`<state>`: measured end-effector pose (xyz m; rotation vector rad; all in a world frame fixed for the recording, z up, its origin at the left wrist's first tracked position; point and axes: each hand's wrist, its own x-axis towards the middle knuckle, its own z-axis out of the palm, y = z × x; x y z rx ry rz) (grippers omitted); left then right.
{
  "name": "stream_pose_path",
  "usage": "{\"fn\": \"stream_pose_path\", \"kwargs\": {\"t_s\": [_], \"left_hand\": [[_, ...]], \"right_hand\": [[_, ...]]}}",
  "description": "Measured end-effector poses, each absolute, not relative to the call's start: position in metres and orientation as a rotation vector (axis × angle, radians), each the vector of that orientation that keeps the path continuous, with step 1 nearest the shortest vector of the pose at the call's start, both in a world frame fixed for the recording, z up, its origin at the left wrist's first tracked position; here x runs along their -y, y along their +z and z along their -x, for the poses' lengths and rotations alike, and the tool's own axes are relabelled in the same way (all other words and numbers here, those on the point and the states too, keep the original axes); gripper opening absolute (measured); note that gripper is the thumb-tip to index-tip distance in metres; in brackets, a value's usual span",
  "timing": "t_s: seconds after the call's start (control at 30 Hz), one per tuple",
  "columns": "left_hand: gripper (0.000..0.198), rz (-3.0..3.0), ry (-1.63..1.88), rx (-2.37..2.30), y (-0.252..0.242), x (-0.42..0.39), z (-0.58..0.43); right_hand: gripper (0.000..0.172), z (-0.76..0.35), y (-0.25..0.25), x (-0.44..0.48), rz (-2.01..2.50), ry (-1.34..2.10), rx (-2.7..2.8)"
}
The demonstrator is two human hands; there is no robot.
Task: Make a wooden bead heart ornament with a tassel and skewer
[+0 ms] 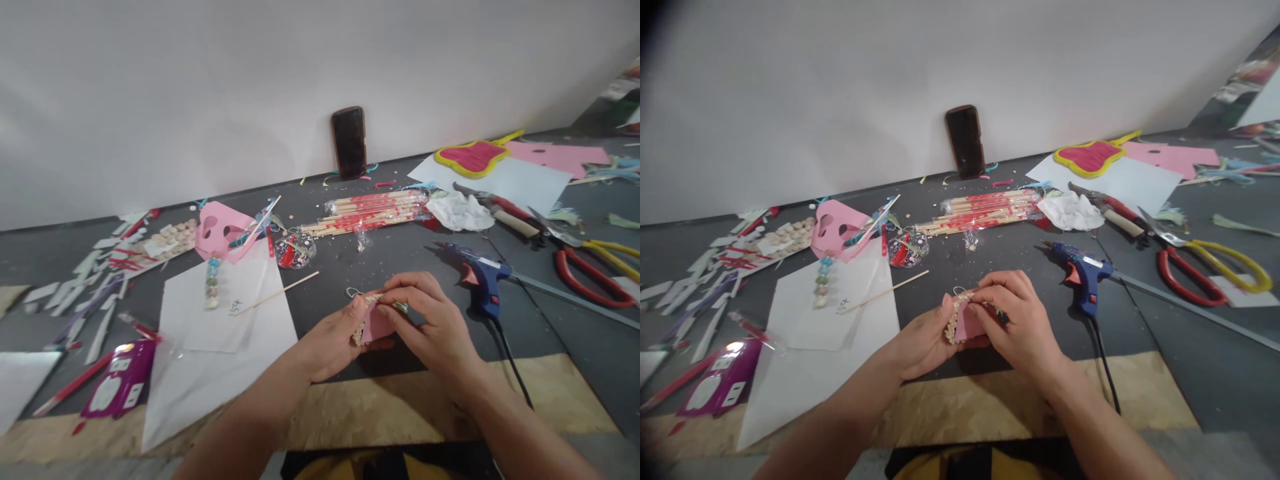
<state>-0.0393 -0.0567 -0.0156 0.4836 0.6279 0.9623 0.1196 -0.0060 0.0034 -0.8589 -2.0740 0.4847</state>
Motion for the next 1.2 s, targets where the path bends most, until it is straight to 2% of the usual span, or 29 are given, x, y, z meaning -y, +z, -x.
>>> {"fn": "stream_pose_path", "kwargs": {"t_s": [0.3,0.63,0.77,0.97,1.1,1.2], "left_hand": [[0.058,-0.525,0.977,-0.646,-0.016,0.058,0.036],[0.052,-0.44,0.909,-0.641,-0.012,0.057,0.04],[0.048,-0.425,0.848,-0.592,-0.011,0.056,0.047],[0.063,-0.509,0.776,-0.576,-0.015,0.053,0.054],[0.069,-0.45,0.764,-0.587,-0.014,0.051,0.052],[0.068,-0.394,0.783,-0.59,-0.011,0.051,0.048]], "right_hand": [[0.01,-0.118,0.001,0.008,0.921,0.545,2.075],[0.014,-0.121,0.001,0.005,0.804,0.542,2.122],[0.009,-0.123,0.0,0.005,0.858,0.632,2.1],[0.006,-0.125,-0.002,0.005,1.014,0.739,1.961],[0.006,-0.125,-0.002,0.005,0.991,0.644,2.006],[0.017,-0.124,0.001,0.007,0.821,0.478,2.115]]}}
